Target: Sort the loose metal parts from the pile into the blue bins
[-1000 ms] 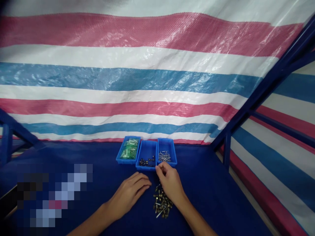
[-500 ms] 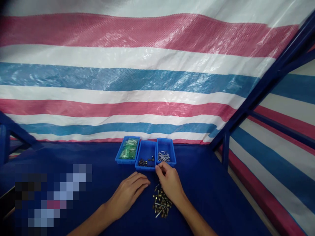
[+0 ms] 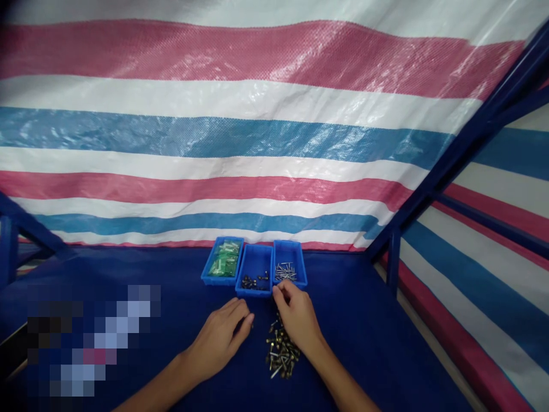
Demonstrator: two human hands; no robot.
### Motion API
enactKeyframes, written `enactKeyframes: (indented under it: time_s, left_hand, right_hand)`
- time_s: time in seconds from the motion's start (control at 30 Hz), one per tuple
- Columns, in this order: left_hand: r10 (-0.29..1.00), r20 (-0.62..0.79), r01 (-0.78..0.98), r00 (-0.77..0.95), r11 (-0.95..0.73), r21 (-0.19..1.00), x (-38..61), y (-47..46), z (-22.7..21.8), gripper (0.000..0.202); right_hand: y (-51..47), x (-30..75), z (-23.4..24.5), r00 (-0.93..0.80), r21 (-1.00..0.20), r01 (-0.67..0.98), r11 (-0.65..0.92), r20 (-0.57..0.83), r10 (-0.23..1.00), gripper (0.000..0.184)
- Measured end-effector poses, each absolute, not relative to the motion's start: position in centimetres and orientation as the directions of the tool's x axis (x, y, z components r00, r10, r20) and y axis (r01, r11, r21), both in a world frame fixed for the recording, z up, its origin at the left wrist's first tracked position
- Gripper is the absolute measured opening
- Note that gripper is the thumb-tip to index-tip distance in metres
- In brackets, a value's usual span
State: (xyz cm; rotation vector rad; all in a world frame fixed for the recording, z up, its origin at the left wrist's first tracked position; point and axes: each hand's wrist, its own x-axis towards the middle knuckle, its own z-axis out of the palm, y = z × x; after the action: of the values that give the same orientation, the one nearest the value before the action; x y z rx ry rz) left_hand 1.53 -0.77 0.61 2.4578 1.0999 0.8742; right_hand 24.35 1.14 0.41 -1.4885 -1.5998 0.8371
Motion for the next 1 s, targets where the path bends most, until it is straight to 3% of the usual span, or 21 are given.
enactKeyframes:
  time_s: [0.2,0.5,0.83,1.0]
  left_hand:
    - [0.748,0.352,0.547,0.563,-0.656,0.52,1.5,-0.7,0.6,0.035]
    - [0.754,0.342,0.388,0.56,-0.604,0.695,1.4,-0.8,1.5,0.007]
    - [0.695,0.451,0.297,0.559,-0.676,0.674,1.2,-0.5,0.5,0.013]
    - [0.754,0.448,0.315,0.481,-0.625,0.714,1.2,-0.4,0.2,0.01]
  right_hand:
    - [1.1,24.7,0.6,0.048,-0.874,0.47,0.126,0.167,0.985,0.04]
    - [1.4,25.0,0.5,0.119,-0.872,0.468,0.141,0.22,0.968,0.039]
    - [1.4,25.1,0.1,0.126,-0.873,0.461,0.157,0.24,0.963,0.037]
    - [1.5,25.1,0.1,0.124,-0.873,0.464,0.149,0.231,0.965,0.039]
